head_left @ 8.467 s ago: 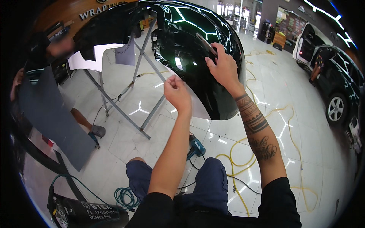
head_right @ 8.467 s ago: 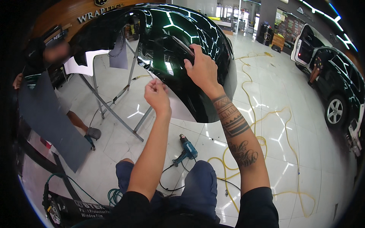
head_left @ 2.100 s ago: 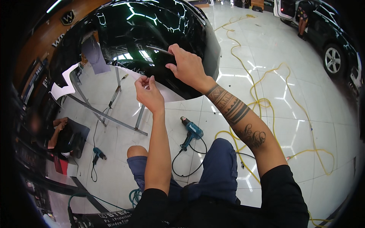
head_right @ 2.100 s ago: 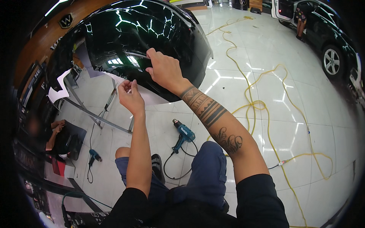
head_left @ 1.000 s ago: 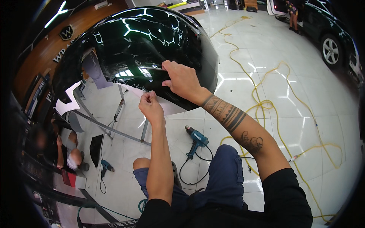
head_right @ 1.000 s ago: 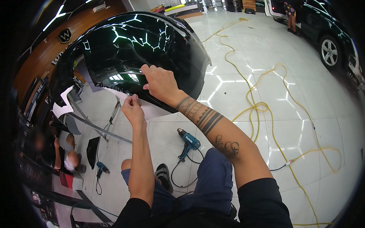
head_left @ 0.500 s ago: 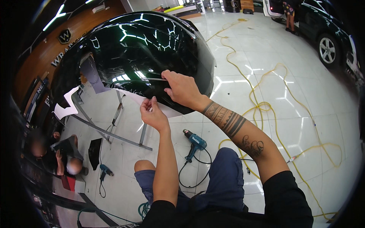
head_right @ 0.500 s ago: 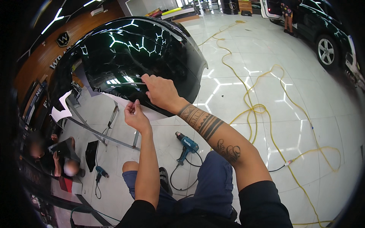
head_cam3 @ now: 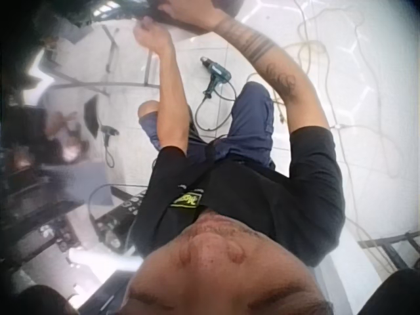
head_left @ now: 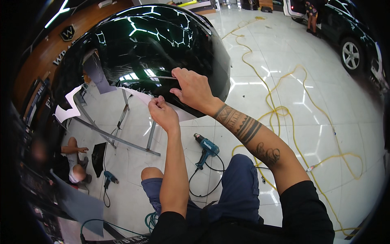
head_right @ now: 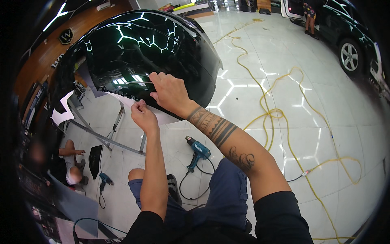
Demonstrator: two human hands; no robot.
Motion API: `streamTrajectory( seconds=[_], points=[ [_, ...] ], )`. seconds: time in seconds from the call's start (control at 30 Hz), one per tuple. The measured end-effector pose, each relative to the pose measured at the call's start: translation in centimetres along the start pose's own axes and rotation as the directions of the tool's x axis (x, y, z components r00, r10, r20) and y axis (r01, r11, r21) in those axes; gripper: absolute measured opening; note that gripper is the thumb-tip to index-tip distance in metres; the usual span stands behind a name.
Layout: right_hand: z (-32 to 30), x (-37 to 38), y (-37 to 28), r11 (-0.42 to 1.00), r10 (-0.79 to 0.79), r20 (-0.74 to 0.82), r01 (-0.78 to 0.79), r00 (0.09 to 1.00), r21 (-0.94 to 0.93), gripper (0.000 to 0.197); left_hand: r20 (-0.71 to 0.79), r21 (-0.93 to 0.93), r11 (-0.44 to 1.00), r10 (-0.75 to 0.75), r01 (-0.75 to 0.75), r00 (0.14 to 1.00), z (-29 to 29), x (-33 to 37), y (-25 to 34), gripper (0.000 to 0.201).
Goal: The person applies a dark protective film to a green car bumper using a heat gun, squeegee, and utility knife. They smooth the film, trim edges, and tuck the film into contours while working on the bumper mounted on a stand.
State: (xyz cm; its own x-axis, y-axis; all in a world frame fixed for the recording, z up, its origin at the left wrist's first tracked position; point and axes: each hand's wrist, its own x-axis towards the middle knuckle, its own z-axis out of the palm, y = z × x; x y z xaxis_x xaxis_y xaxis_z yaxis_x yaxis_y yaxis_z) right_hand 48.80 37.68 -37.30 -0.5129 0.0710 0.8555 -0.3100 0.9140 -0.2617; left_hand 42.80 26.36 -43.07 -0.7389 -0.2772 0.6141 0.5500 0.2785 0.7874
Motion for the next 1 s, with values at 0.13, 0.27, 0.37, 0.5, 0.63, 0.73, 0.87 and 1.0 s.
streamTrajectory(
  seconds=[0.13,0.27,0.37,0.5,0.63,0.73,0.87,1.0],
  points=[
    [-0.2,0.1,-0.1,0.999,-0.005,0.019,0.005,1.000,0.033,0.042,0.107,0.083,0.997,-0.003,-0.006,0.994,-1.5,0.3,1.2,0.020],
    [-0.1,0.2,0.5,0.991,0.018,0.022,-0.021,1.000,0.133,0.041,-0.033,-0.032,0.990,0.133,-0.134,0.991,-1.4,-0.4,0.7,0.020],
    [-0.2,-0.1,0.7,0.988,0.038,0.028,-0.042,0.999,0.147,0.041,-0.118,-0.211,0.976,0.023,-0.048,0.993,-0.8,-1.5,1.0,0.021],
    [0.0,-0.2,1.1,0.987,0.036,0.017,-0.038,0.999,0.157,0.040,-0.079,-0.170,0.985,0.021,-0.034,0.997,-0.6,-0.8,0.6,0.019],
    [0.3,-0.3,1.3,0.989,0.028,0.003,-0.028,1.000,0.148,0.040,0.031,-0.098,0.993,-0.062,0.064,0.998,-1.1,0.9,0.0,0.017],
    [0.3,-0.2,1.1,0.992,0.009,-0.002,-0.009,1.000,0.122,0.040,0.120,-0.138,0.977,-0.144,0.160,0.982,-1.5,1.6,-0.1,0.014],
    [0.5,-0.2,0.4,0.996,0.022,-0.018,-0.021,1.000,0.089,0.039,0.251,-0.049,0.973,-0.208,0.227,0.945,-2.6,2.5,0.7,0.009],
    [0.4,0.0,0.3,0.999,-0.011,-0.040,0.013,0.999,0.044,0.038,0.362,-0.247,0.898,-0.264,0.365,0.894,-2.7,2.8,1.2,0.006]
  ],
)
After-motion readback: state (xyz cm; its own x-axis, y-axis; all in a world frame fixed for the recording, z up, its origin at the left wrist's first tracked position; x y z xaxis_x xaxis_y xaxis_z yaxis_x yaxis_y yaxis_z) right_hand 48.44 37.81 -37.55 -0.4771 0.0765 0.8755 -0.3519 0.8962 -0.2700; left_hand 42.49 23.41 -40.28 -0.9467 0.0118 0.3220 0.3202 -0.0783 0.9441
